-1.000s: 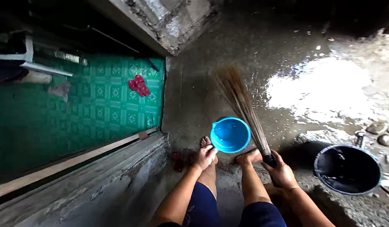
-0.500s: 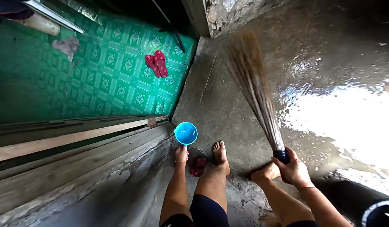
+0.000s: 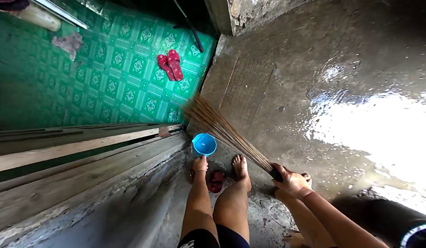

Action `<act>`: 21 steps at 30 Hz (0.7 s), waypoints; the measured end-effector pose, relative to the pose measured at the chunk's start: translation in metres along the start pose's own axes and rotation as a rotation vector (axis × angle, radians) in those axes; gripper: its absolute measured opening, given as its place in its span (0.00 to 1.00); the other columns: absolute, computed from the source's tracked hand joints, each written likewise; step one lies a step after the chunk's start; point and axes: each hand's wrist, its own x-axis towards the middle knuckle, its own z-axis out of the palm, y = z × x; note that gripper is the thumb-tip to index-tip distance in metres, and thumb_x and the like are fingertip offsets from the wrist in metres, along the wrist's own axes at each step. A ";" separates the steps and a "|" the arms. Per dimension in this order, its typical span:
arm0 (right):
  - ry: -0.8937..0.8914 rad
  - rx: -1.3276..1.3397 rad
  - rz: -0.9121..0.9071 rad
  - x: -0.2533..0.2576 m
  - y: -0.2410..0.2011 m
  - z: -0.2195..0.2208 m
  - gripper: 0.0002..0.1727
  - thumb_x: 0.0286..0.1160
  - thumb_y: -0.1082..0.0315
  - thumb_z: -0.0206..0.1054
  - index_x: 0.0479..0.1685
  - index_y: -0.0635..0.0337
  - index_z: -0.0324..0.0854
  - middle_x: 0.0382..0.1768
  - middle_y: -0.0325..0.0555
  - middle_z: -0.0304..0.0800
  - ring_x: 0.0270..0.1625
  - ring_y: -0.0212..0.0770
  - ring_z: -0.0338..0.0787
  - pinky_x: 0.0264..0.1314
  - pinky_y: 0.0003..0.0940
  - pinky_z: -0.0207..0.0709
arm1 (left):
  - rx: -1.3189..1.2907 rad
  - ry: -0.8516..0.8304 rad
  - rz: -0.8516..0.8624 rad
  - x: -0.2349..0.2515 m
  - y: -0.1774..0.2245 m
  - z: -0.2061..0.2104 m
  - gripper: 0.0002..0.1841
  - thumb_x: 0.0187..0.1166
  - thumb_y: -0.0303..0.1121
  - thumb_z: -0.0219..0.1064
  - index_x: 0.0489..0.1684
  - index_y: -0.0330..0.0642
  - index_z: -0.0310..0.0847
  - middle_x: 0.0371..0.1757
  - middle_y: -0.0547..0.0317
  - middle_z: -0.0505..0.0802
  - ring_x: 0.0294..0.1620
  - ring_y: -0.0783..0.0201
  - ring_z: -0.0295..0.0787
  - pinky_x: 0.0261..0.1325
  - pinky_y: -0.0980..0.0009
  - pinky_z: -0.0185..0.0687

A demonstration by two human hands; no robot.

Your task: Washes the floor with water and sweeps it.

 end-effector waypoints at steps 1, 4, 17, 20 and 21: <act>-0.013 -0.019 -0.029 0.008 -0.003 0.001 0.44 0.76 0.44 0.70 0.94 0.39 0.58 0.76 0.55 0.83 0.64 0.65 0.91 0.65 0.68 0.81 | 0.021 -0.003 0.004 0.001 -0.001 0.002 0.25 0.93 0.51 0.54 0.54 0.35 0.84 0.26 0.53 0.88 0.20 0.62 0.82 0.29 0.63 0.82; -0.049 -0.116 -0.100 0.037 -0.013 0.003 0.43 0.78 0.47 0.68 0.95 0.40 0.56 0.77 0.57 0.80 0.63 0.66 0.90 0.62 0.69 0.82 | 0.045 -0.002 -0.007 0.001 -0.003 0.005 0.24 0.93 0.50 0.53 0.55 0.35 0.85 0.28 0.52 0.90 0.22 0.61 0.84 0.32 0.62 0.84; 0.197 0.341 0.378 0.032 0.086 0.024 0.43 0.73 0.41 0.75 0.90 0.34 0.64 0.58 0.67 0.91 0.61 0.72 0.90 0.60 0.75 0.78 | -0.113 -0.070 -0.003 -0.013 -0.022 0.016 0.22 0.93 0.47 0.55 0.56 0.33 0.81 0.21 0.54 0.84 0.14 0.64 0.76 0.21 0.67 0.77; 0.224 0.291 0.296 -0.001 0.074 0.040 0.47 0.70 0.40 0.77 0.93 0.38 0.62 0.64 0.71 0.87 0.67 0.76 0.86 0.63 0.75 0.78 | -0.146 -0.057 0.007 -0.017 -0.026 0.014 0.22 0.93 0.46 0.56 0.56 0.32 0.80 0.19 0.54 0.83 0.13 0.64 0.76 0.20 0.68 0.76; 0.205 0.245 0.259 -0.005 0.067 0.040 0.47 0.70 0.39 0.76 0.92 0.37 0.63 0.66 0.68 0.87 0.69 0.75 0.85 0.66 0.75 0.77 | -0.159 -0.052 0.014 -0.018 -0.027 0.014 0.21 0.93 0.46 0.56 0.55 0.33 0.80 0.18 0.54 0.83 0.12 0.64 0.75 0.19 0.68 0.76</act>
